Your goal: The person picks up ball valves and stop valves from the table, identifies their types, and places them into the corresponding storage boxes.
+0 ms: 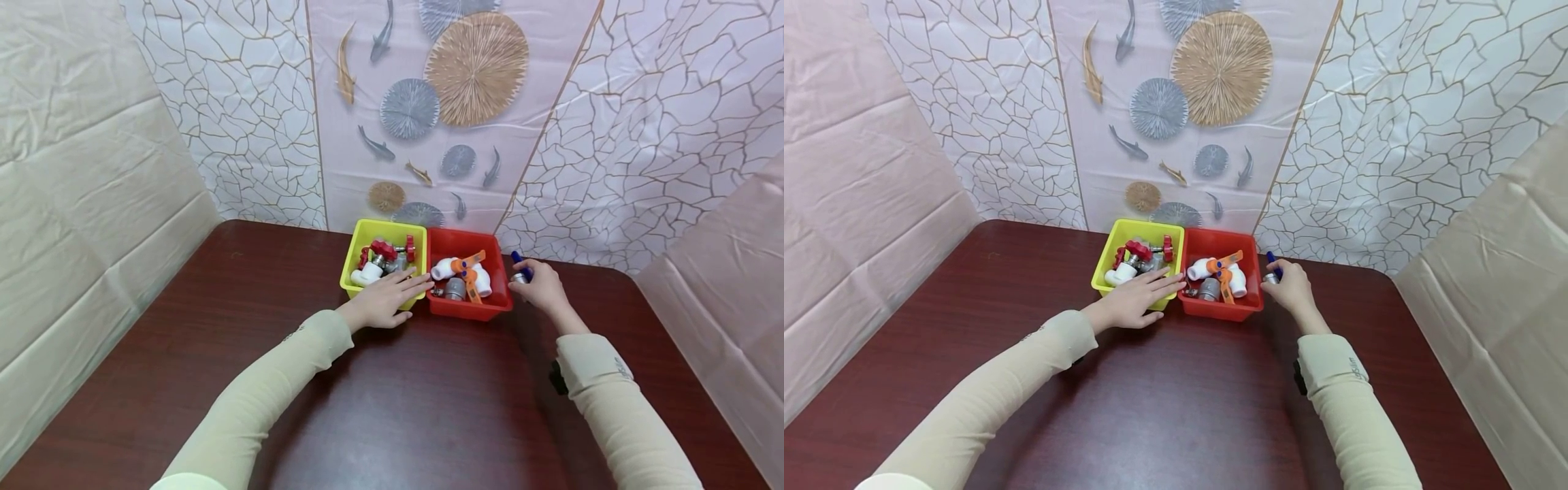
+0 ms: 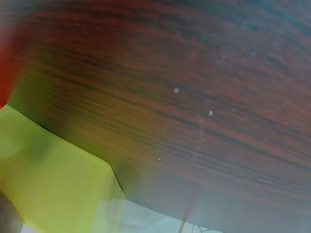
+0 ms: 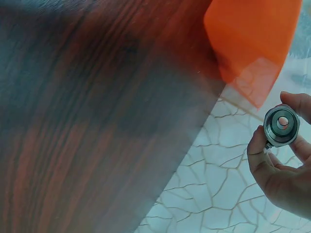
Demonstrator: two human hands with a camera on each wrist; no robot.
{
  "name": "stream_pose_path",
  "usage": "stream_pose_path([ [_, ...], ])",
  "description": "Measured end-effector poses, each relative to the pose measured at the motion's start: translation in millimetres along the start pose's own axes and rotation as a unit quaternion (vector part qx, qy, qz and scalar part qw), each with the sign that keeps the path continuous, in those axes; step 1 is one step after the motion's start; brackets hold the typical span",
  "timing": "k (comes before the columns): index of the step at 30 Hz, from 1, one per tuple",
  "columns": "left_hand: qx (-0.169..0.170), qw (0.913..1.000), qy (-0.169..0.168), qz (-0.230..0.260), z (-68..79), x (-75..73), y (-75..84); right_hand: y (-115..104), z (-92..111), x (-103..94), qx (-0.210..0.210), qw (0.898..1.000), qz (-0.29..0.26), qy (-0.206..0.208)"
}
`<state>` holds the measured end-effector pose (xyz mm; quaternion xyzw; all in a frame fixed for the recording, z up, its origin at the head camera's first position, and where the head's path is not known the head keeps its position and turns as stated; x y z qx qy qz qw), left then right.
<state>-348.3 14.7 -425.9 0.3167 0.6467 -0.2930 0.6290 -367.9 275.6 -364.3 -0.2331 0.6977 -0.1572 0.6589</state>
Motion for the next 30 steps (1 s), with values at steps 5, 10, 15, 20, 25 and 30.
stream_pose_path([
  [5,0.000,1.0000,0.001,-0.004,-0.5,-0.6,0.1,-10,-3,2.6,-0.005,1.000,0.007,0.001],
  [10,0.001,1.0000,0.004,-0.002,0.1,-1.1,0.1,-20,-4,6.8,-0.008,1.000,-0.003,-0.003],
  [15,0.009,0.9998,0.017,0.002,1.0,-3.1,1.7,-32,-6,14.7,-0.008,1.000,-0.003,-0.016],
  [20,0.009,0.9997,0.020,-0.007,2.1,-4.3,1.8,-43,-9,22.9,-0.022,0.999,0.004,-0.026],
  [25,0.007,0.9999,0.013,-0.003,2.7,-4.2,1.7,-44,-11,29.9,-0.020,0.999,0.006,-0.031],
  [30,0.001,0.9999,0.009,-0.007,1.8,-2.3,0.4,-44,-11,36.0,-0.014,0.999,0.012,-0.040],
])
Point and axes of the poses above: each hand's wrist, its own z-axis away from the middle knuckle, its own x-axis out of the palm, y = z × x, the point moved 7 cm from there along -z, towards the middle knuckle, and after that the axes turned 2 degrees about -y, right-handed, at the moved point
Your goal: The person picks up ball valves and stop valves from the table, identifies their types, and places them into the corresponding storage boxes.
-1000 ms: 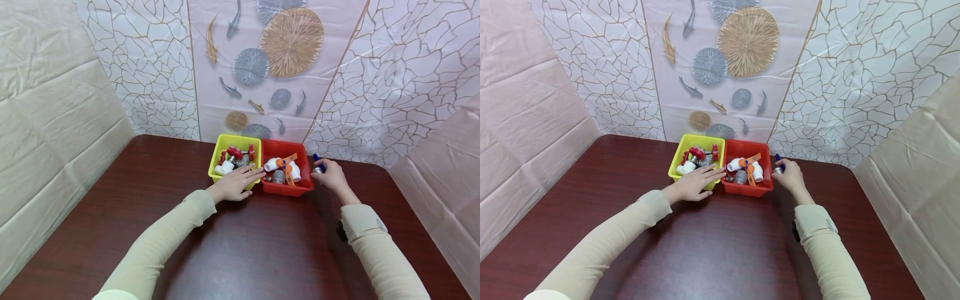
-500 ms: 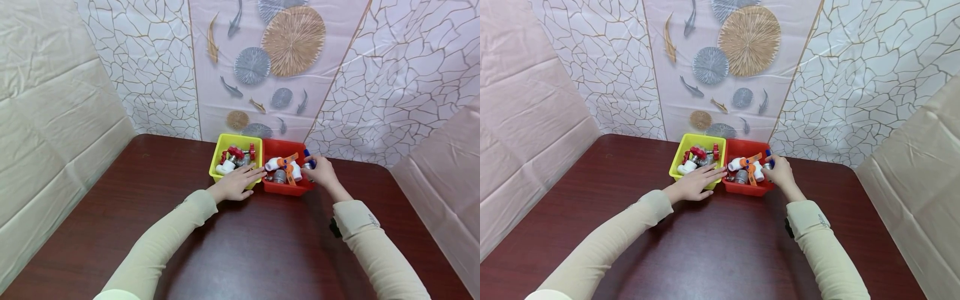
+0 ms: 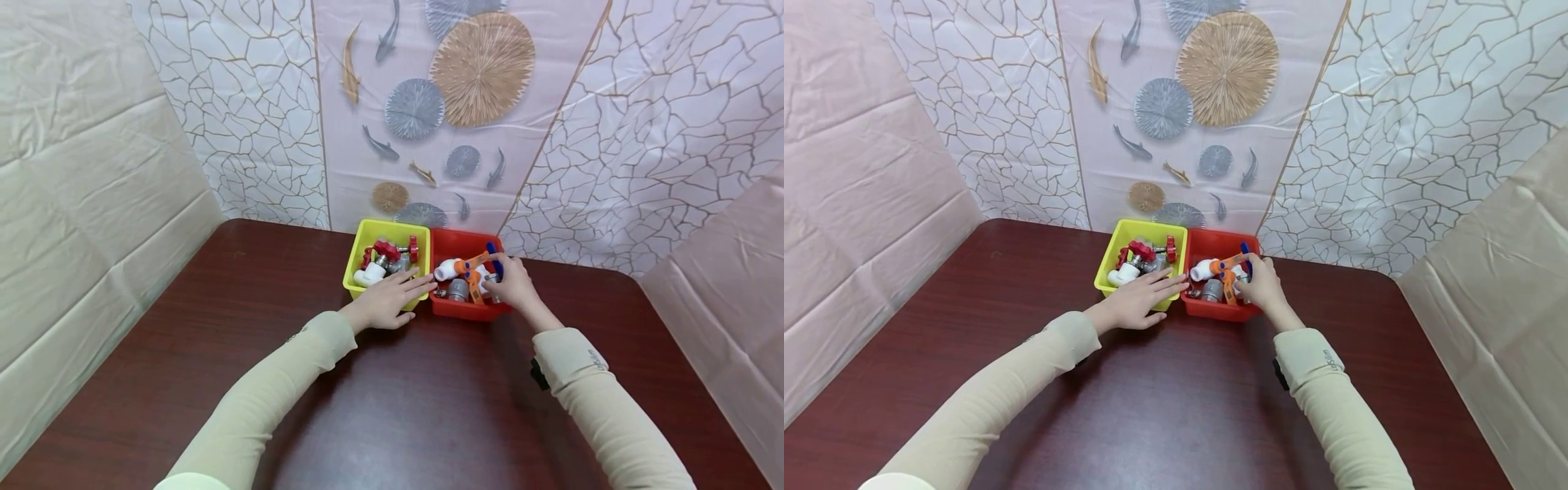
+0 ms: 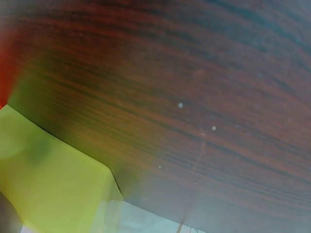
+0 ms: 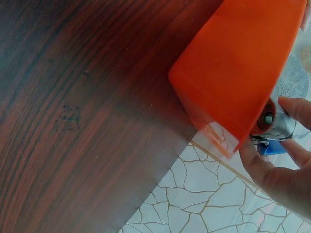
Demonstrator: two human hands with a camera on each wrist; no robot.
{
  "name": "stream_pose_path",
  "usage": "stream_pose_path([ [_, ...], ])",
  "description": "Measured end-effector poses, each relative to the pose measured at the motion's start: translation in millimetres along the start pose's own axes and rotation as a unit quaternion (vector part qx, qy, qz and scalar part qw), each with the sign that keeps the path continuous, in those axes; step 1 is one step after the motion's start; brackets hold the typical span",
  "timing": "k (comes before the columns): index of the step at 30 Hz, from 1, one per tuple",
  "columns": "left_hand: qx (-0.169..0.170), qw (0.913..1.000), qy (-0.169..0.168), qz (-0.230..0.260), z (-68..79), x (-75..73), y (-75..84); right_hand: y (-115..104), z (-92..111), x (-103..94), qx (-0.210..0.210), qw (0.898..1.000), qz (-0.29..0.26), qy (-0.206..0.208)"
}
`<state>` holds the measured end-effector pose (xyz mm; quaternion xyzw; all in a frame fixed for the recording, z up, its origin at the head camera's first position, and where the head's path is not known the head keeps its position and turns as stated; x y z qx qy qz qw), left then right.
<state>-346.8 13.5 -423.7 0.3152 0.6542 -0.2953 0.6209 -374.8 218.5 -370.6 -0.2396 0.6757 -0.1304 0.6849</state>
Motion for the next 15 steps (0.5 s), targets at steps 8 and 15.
stream_pose_path([
  [8,0.001,1.0000,0.005,-0.003,-1.4,3.5,-1.0,-5,1,7.8,-0.020,1.000,-0.005,-0.007],
  [15,0.000,0.9999,0.009,-0.004,-0.4,1.7,-0.9,-4,-1,13.4,-0.020,1.000,-0.006,-0.003],
])
Point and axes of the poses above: each hand's wrist, its own z-axis away from the middle knuckle, its own x-axis out of the palm, y = z × x, the point moved 7 cm from there along -z, towards the middle knuckle, and after that the axes turned 2 degrees about -y, right-handed, at the moved point
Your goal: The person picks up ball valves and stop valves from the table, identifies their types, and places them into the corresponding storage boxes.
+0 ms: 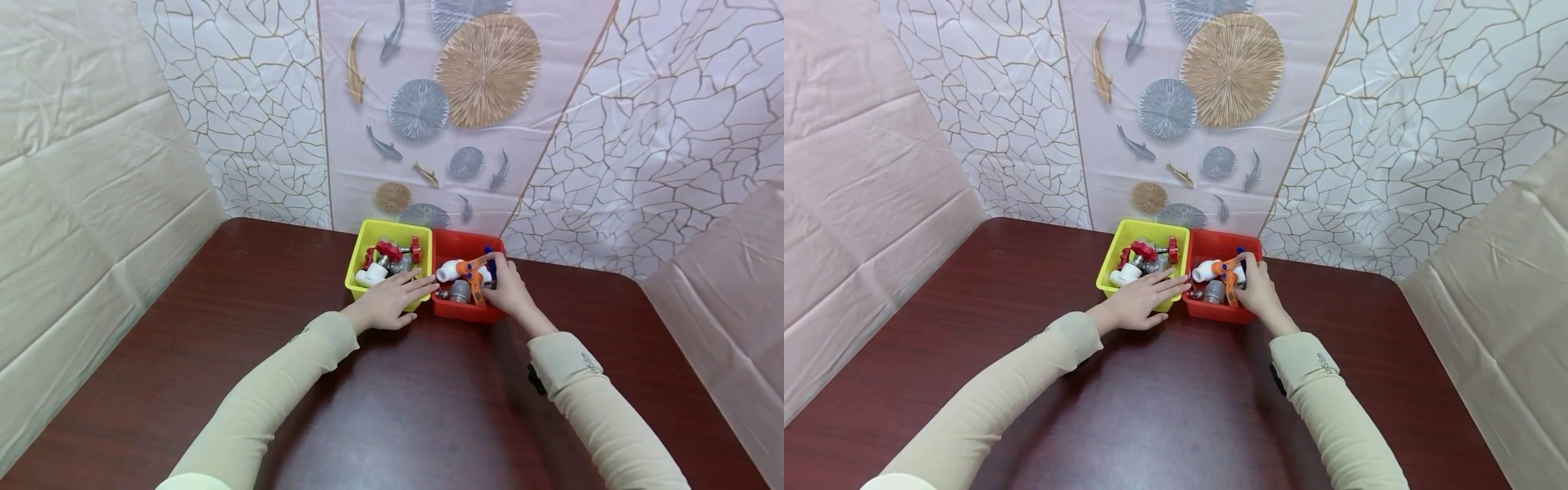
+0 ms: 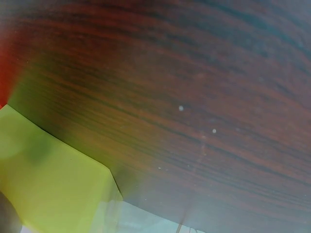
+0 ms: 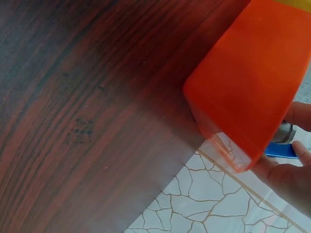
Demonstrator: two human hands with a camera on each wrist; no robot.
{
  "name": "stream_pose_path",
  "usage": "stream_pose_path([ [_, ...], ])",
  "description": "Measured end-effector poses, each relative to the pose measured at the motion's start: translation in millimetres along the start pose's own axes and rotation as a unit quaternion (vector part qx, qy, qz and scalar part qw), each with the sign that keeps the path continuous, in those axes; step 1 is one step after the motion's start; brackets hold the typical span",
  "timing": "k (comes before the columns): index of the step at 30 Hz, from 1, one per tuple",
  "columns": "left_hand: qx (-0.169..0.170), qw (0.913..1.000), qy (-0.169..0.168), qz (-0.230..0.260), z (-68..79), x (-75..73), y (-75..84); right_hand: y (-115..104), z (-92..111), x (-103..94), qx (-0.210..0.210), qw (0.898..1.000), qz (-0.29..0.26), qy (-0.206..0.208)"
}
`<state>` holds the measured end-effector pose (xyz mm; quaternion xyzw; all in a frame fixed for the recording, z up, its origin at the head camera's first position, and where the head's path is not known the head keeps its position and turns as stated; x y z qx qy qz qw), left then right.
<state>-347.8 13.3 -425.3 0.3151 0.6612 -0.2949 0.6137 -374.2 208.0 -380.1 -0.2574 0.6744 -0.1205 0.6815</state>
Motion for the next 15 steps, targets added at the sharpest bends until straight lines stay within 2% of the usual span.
stream_pose_path([
  [15,0.002,1.0000,-0.002,-0.003,0.1,-0.8,0.9,9,-3,16.0,-0.008,0.999,0.023,-0.023],
])
Point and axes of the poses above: each hand's wrist, its own z-axis away from the middle knuckle, its own x-axis out of the palm, y = z × x, the point moved 7 cm from there along -z, towards the middle knuckle, and after that the axes turned 2 degrees about -y, right-handed, at the moved point
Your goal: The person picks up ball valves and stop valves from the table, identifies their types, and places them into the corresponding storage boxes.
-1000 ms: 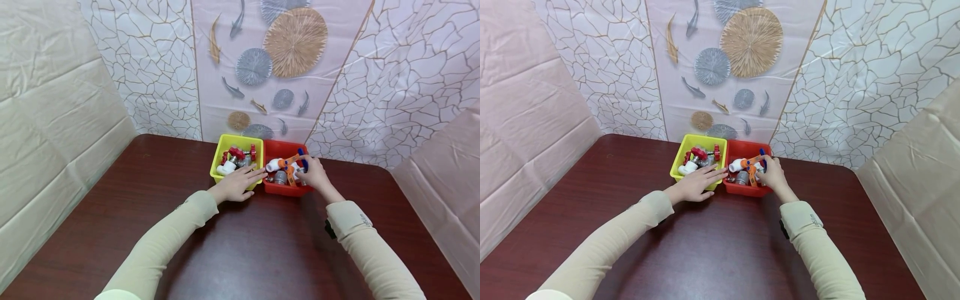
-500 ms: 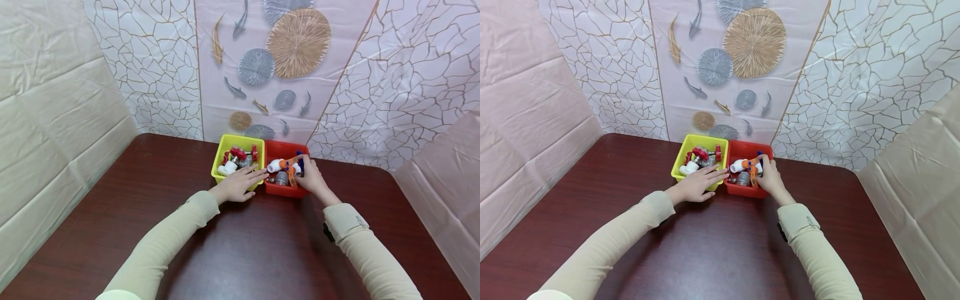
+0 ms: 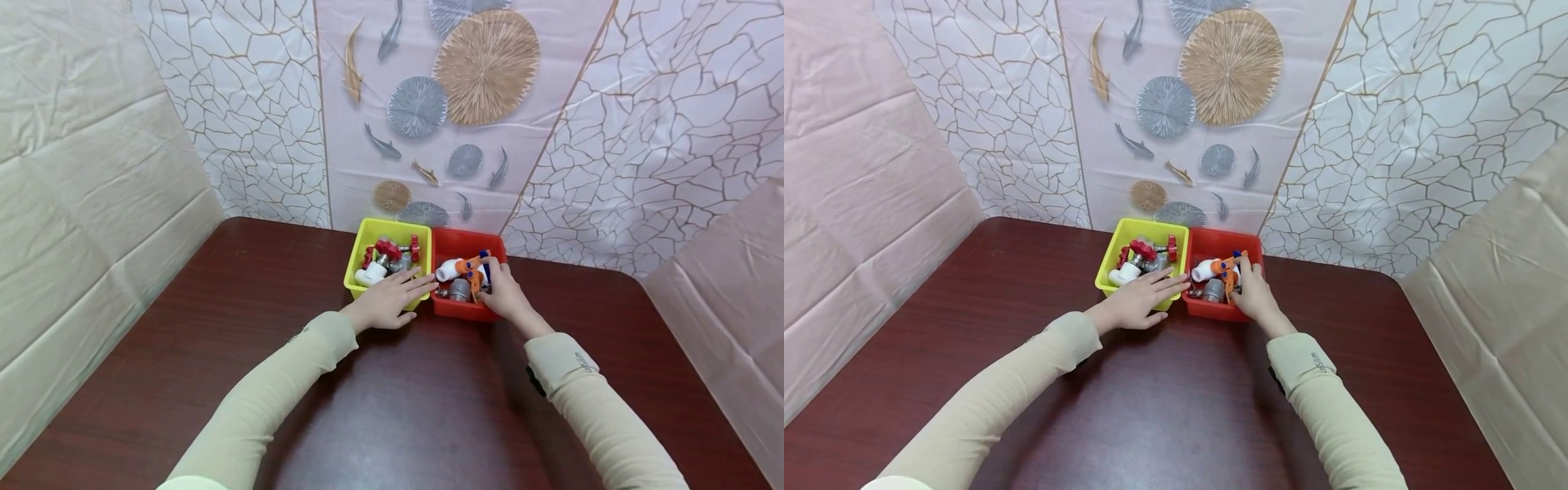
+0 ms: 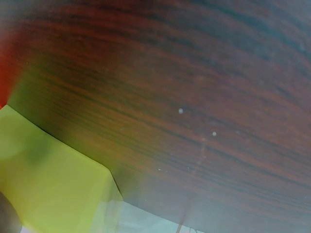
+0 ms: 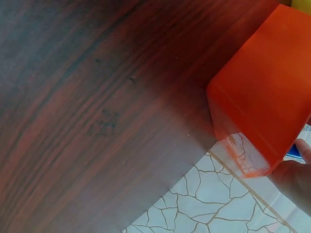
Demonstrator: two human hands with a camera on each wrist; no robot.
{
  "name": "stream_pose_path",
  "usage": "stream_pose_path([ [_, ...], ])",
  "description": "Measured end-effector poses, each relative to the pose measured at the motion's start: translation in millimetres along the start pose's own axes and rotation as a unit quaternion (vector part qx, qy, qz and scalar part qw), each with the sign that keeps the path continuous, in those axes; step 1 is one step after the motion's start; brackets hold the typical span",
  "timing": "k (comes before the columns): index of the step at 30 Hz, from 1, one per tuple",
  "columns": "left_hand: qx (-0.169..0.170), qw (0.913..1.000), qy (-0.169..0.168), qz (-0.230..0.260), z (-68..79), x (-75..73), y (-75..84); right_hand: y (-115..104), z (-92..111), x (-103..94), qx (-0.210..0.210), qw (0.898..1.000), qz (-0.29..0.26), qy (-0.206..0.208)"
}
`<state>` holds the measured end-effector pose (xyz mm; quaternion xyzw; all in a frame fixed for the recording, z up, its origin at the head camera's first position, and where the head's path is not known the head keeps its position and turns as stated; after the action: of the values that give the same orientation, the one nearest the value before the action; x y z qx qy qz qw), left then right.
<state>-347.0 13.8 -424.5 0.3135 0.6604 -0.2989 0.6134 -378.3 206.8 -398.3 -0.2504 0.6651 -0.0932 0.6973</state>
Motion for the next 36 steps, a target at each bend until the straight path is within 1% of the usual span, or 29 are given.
stream_pose_path([
  [7,-0.003,1.0000,0.001,0.002,-0.1,0.8,-1.0,2.1,-3.1,4.4,0.006,1.000,0.009,-0.017],
  [11,-0.004,1.0000,0.001,-0.004,-0.6,1.8,-1.7,0.9,-3.7,5.3,0.008,0.999,0.022,-0.037],
  [14,-0.004,1.0000,-0.001,-0.005,-1.1,2.5,-2.0,-1.2,-3.9,5.3,0.001,0.998,0.037,-0.046],
  [18,-0.004,1.0000,-0.002,-0.006,-1.6,2.7,-1.7,-2.9,-4.1,5.2,-0.007,0.998,0.046,-0.045],
  [20,-0.004,1.0000,-0.001,-0.005,-1.6,2.5,-1.3,-3.2,-3.7,5.2,-0.007,0.998,0.042,-0.043],
  [27,-0.001,1.0000,0.004,-0.004,-2.5,-0.5,0.4,-1.8,-2.7,3.9,0.000,0.999,0.038,-0.035],
  [31,0.000,1.0000,0.000,0.000,-2.8,-0.6,1.4,-0.4,-2.2,4.2,0.007,0.999,0.041,-0.033],
  [36,-0.013,0.9999,-0.008,-0.004,-1.7,2.4,-0.8,-2.0,-3.7,5.9,0.006,0.999,0.034,-0.033],
])
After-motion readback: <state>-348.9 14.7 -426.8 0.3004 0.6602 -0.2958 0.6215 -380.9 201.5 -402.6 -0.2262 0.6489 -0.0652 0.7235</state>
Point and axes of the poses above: each hand's wrist, its own z-axis away from the middle knuckle, its own x-axis out of the palm, y = z × x, the point moved 7 cm from there along -z, towards the middle knuckle, and after that the axes turned 2 degrees about -y, right-handed, at the moved point
